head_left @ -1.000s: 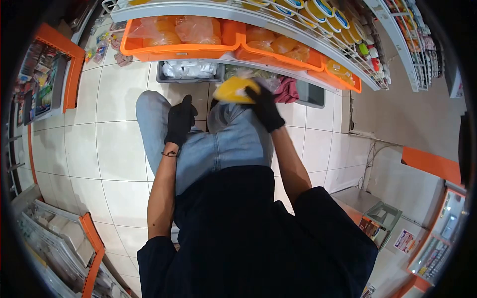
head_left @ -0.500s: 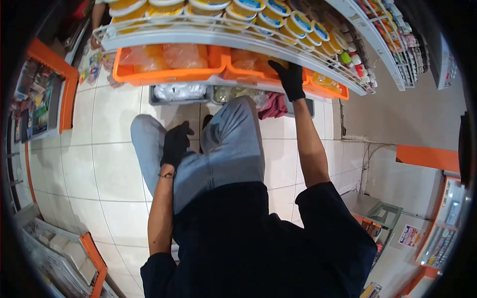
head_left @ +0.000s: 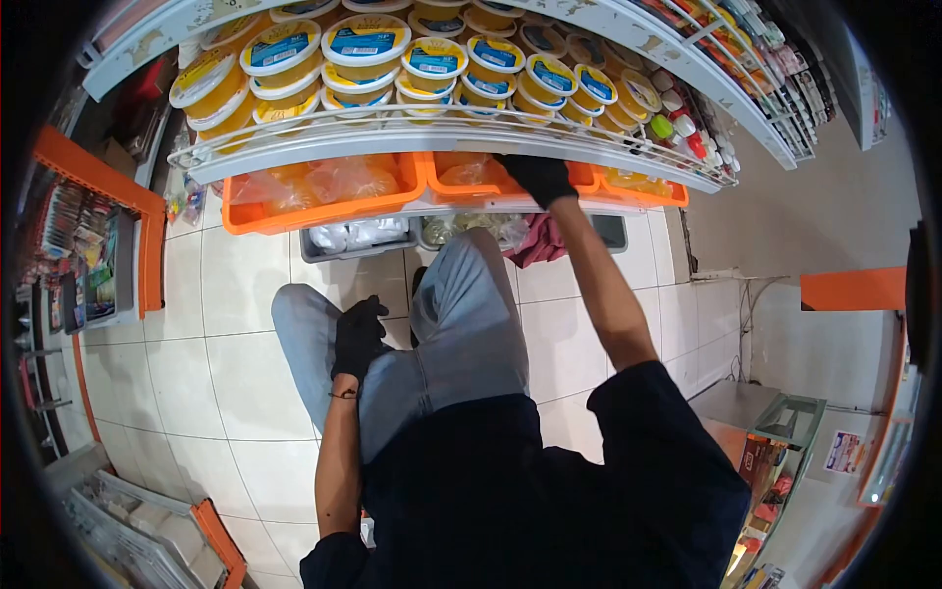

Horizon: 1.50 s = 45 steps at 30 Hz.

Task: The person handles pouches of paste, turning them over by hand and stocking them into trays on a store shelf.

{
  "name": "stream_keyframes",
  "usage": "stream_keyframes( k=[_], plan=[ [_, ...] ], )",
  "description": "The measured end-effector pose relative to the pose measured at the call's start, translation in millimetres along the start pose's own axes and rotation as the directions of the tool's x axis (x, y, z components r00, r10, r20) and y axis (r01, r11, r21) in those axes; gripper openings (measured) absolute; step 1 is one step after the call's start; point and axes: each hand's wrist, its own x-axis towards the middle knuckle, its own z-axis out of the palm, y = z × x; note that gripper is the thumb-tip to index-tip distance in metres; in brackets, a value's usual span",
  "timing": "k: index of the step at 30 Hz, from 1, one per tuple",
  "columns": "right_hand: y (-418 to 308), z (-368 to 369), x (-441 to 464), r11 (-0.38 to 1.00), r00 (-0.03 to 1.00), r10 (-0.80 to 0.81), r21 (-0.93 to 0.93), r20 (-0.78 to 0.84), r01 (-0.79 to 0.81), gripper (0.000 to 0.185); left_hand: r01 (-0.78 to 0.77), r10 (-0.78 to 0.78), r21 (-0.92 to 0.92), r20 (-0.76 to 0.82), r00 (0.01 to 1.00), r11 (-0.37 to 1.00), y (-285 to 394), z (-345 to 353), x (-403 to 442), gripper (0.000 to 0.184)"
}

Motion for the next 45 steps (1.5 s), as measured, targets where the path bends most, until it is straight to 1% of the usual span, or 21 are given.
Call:
stream_keyframes(
  k=[2, 5, 6, 7, 8, 10, 13, 14, 15, 18, 19, 22, 25, 28, 30, 34, 37, 40, 41, 43, 45],
  plan=[
    [-23.9, -17.6, -10.1, 0.977, 0.981, 0.149, 0.171, -0.121, -0.127, 0.041, -0.023, 0.023, 0.003, -0.005, 1.000, 1.000, 2.0, 1.5, 1.3, 0.032],
    [-32.4, -30.4, -5.4, 0.870, 0.965, 0.103, 0.449, 0.242, -0.205, 0.043, -0.060, 0.057, 0.101, 0.035, 0.998, 0.993, -0.6, 0.0, -0.1, 0.028],
    [-30.7, -27.0, -2.0, 0.873, 0.923, 0.177, 0.378, 0.343, -0.308, 0.045, -0.085, 0.079, 0.119, 0.051, 0.996, 0.989, -3.4, 0.0, 1.5, 0.029],
    [-32.5, -28.7, 6.1, 0.888, 0.896, 0.164, 0.334, 0.412, -0.316, 0.045, -0.118, 0.110, 0.134, 0.064, 0.992, 0.984, -1.9, 0.1, 3.8, 0.029],
    [-34.9, -30.9, 13.3, 0.903, 0.864, 0.151, 0.288, 0.480, -0.318, 0.045, -0.070, 0.061, 0.126, 0.073, 0.995, 0.990, -0.4, -0.8, 3.9, 0.029],
    [-35.5, -20.6, 16.0, 0.939, 0.880, 0.160, 0.207, 0.447, -0.276, 0.042, 0.026, -0.036, 0.107, 0.088, 0.996, 0.994, 2.1, -4.0, 3.4, 0.030],
    [-34.6, -11.8, 23.2, 0.969, 0.894, 0.123, 0.142, 0.430, -0.202, 0.038, -0.122, 0.112, 0.112, 0.091, 0.990, 0.986, -10.9, -9.5, 4.9, 0.029],
    [-35.9, -10.7, 23.2, 0.975, 0.894, 0.105, 0.131, 0.435, -0.178, 0.038, -0.109, 0.101, 0.092, 0.089, 0.991, 0.990, -13.0, -12.3, 3.0, 0.028],
    [-37.0, -8.2, 22.7, 0.995, 0.929, 0.025, 0.085, 0.369, -0.061, 0.034, -0.095, 0.088, 0.071, 0.089, 0.992, 0.993, -15.3, -14.0, 2.5, 0.027],
    [-21.3, 7.7, 14.8, 0.984, 0.939, -0.162, -0.014, 0.304, 0.175, 0.029, -0.093, 0.091, 0.016, 0.100, 0.991, 0.996, -19.7, -13.3, 3.5, 0.027],
    [-19.6, 1.8, 15.3, 0.974, 0.915, -0.199, -0.028, 0.351, 0.223, 0.030, -0.100, 0.099, -0.003, 0.100, 0.990, 0.995, -16.5, -11.6, 4.1, 0.026],
    [-24.2, -3.8, 20.2, 0.984, 0.845, -0.158, 0.012, 0.512, 0.177, 0.029, 0.050, -0.046, -0.019, 0.147, 0.988, 0.999, -7.6, -10.4, 4.5, 0.026],
    [-23.9, 9.9, 20.6, 0.991, 0.934, -0.098, 0.117, 0.343, 0.061, 0.027, -0.037, 0.034, 0.011, 0.172, 0.984, 0.999, -10.7, -5.7, 5.8, 0.024],
    [-22.6, -6.1, 34.8, 0.988, 0.790, -0.024, 0.137, 0.613, -0.076, 0.028, 0.034, -0.032, -0.016, 0.134, 0.990, 0.999, -5.2, -4.4, 1.6, 0.023],
    [-2.9, 21.3, 30.6, 0.971, 0.786, -0.070, 0.221, 0.615, -0.087, 0.029, -0.003, 0.004, -0.011, 0.140, 0.990, 1.000, -11.8, -8.1, 2.5, 0.023],
    [-11.0, 1.4, 36.9, 0.952, 0.746, -0.069, 0.268, 0.662, -0.149, 0.029, -0.032, 0.031, 0.008, 0.106, 0.994, 0.999, -10.9, -9.5, -0.6, 0.024],
    [-14.8, -5.6, 28.8, 0.920, 0.836, -0.058, 0.353, 0.546, -0.168, 0.030, -0.034, 0.037, -0.029, 0.119, 0.992, 0.999, -11.6, -9.9, 0.5, 0.025],
    [-14.3, -3.7, 26.8, 0.936, 0.873, -0.094, 0.342, 0.479, -0.087, 0.031, -0.023, 0.027, -0.042, 0.117, 0.993, 0.999, -10.8, -8.5, 0.7, 0.024],
    [-17.1, -2.1, 21.2, 0.919, 0.913, -0.078, 0.384, 0.401, -0.090, 0.029, -0.040, 0.045, -0.045, 0.123, 0.991, 0.998, -13.5, -9.4, 1.4, 0.024],
    [-16.4, -1.7, 24.8, 0.952, 0.892, -0.081, 0.299, 0.445, -0.063, 0.028, -0.073, 0.080, -0.051, 0.144, 0.986, 0.996, -15.0, -10.2, 2.7, 0.023],
    [-17.3, -5.2, 24.4, 0.969, 0.885, -0.072, 0.243, 0.461, -0.047, 0.028, -0.035, 0.040, -0.034, 0.137, 0.990, 0.999, -12.9, -10.1, 0.6, 0.023]
  ],
)
